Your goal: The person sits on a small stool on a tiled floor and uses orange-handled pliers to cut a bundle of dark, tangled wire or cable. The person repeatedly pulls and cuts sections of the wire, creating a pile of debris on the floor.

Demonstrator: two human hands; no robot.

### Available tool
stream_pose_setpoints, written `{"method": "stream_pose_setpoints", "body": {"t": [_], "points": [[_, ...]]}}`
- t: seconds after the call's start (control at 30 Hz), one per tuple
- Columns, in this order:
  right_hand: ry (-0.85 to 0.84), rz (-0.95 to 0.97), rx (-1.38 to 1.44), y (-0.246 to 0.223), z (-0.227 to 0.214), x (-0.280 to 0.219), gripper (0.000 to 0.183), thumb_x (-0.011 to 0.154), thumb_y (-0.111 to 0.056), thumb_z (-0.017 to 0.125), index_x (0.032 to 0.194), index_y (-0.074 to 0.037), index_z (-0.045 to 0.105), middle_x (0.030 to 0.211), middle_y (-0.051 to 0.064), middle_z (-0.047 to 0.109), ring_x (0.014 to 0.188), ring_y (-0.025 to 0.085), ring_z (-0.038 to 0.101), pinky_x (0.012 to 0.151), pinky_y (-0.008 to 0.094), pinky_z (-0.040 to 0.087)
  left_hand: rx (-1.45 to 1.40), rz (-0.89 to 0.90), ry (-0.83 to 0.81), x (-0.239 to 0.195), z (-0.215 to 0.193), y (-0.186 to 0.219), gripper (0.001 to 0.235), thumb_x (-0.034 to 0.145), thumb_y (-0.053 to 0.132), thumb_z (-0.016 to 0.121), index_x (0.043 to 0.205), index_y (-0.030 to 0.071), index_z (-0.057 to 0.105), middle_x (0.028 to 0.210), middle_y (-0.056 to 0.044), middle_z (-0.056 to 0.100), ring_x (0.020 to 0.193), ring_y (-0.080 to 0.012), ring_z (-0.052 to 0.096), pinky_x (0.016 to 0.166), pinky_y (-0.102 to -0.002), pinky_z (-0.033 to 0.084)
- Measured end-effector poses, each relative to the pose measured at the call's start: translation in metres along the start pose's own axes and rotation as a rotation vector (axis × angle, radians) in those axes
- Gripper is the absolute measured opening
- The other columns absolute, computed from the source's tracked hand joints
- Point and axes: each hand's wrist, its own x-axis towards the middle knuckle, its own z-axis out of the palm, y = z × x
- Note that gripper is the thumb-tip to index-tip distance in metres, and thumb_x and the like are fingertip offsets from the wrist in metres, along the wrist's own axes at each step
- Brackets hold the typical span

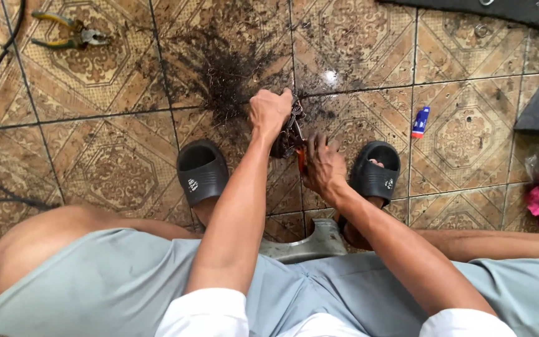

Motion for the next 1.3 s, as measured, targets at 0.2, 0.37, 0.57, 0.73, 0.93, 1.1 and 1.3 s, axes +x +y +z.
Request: {"method": "stream_pose_setpoints", "body": {"t": [0.2, 0.37, 0.57, 0.73, 0.93, 1.1, 1.3], "points": [[-0.115, -0.083, -0.009, 0.005, -0.029, -0.004, 0.110, 0.081, -0.075, 0.049, 0.158, 0.002, 0.031, 0.145, 0.027, 0.049, 0.126, 0.056, 0.050, 0.069, 0.050, 0.066, -0.007, 0.011, 0.009, 0.006, 0.002, 0.003, 0.050, 0.085, 0.040, 0.060, 0.100, -0.004, 0.077, 0.097, -0.028, 0.074, 0.102, -0.0418, 0.073, 0.087, -0.050, 0.057], [-0.134, -0.066, 0.000, 0.005, -0.039, -0.008, 0.125, 0.073, -0.075, 0.067, 0.160, 0.004, 0.023, 0.147, 0.026, 0.048, 0.125, 0.052, 0.053, 0.075, 0.052, 0.066, 0.006, -0.020, -0.006, -0.002, -0.003, 0.004, 0.055, 0.082, 0.041, 0.059, 0.103, -0.007, 0.076, 0.102, -0.028, 0.075, 0.108, -0.0416, 0.071, 0.091, -0.050, 0.056], [-0.056, 0.024, 0.053, 0.000, 0.066, 0.016, 0.099, 0.078, -0.037, 0.073, 0.159, -0.001, 0.030, 0.145, 0.023, 0.045, 0.126, 0.055, 0.048, 0.074, 0.057, 0.061, -0.018, -0.004, 0.011, -0.007, -0.004, 0.006, 0.053, 0.086, 0.040, 0.058, 0.106, -0.005, 0.076, 0.103, -0.028, 0.074, 0.107, -0.0413, 0.072, 0.093, -0.048, 0.056], [0.112, -0.067, -0.042, 0.018, 0.021, -0.002, 0.087, 0.078, -0.029, 0.069, 0.153, 0.002, 0.040, 0.143, 0.026, 0.042, 0.119, 0.056, 0.052, 0.074, 0.056, 0.060, 0.034, -0.025, -0.017, -0.019, -0.011, 0.015, 0.058, 0.083, 0.045, 0.056, 0.108, -0.004, 0.076, 0.109, -0.025, 0.075, 0.113, -0.0398, 0.069, 0.095, -0.048, 0.055], [0.649, -0.336, -0.138, 0.066, 0.033, 0.019, 0.064, 0.074, -0.014, 0.054, 0.136, -0.003, 0.062, 0.121, 0.021, 0.046, 0.105, 0.043, 0.049, 0.073, 0.051, 0.043, 0.023, -0.017, -0.017, -0.021, -0.015, 0.011, 0.058, 0.084, 0.045, 0.057, 0.112, -0.003, 0.075, 0.112, -0.025, 0.074, 0.115, -0.0408, 0.068, 0.098, -0.050, 0.054], [0.741, -0.412, -0.180, 0.073, 0.026, 0.031, 0.051, 0.077, -0.005, 0.047, 0.125, 0.003, 0.063, 0.103, 0.025, 0.047, 0.075, 0.038, 0.046, 0.054, 0.046, 0.036, 0.007, -0.015, -0.018, -0.024, -0.011, 0.009, 0.060, 0.085, 0.044, 0.056, 0.112, -0.005, 0.074, 0.113, -0.029, 0.073, 0.115, -0.0431, 0.068, 0.097, -0.051, 0.054], [0.704, -0.303, -0.151, 0.066, 0.050, 0.045, 0.027, 0.077, -0.001, 0.051, 0.100, 0.003, 0.067, 0.083, 0.020, 0.044, 0.060, 0.034, 0.044, 0.047, 0.049, 0.042, 0.046, -0.020, -0.006, -0.034, -0.022, 0.026, 0.059, 0.083, 0.045, 0.059, 0.113, -0.003, 0.075, 0.113, -0.026, 0.073, 0.115, -0.0410, 0.069, 0.096, -0.051, 0.055]]}}
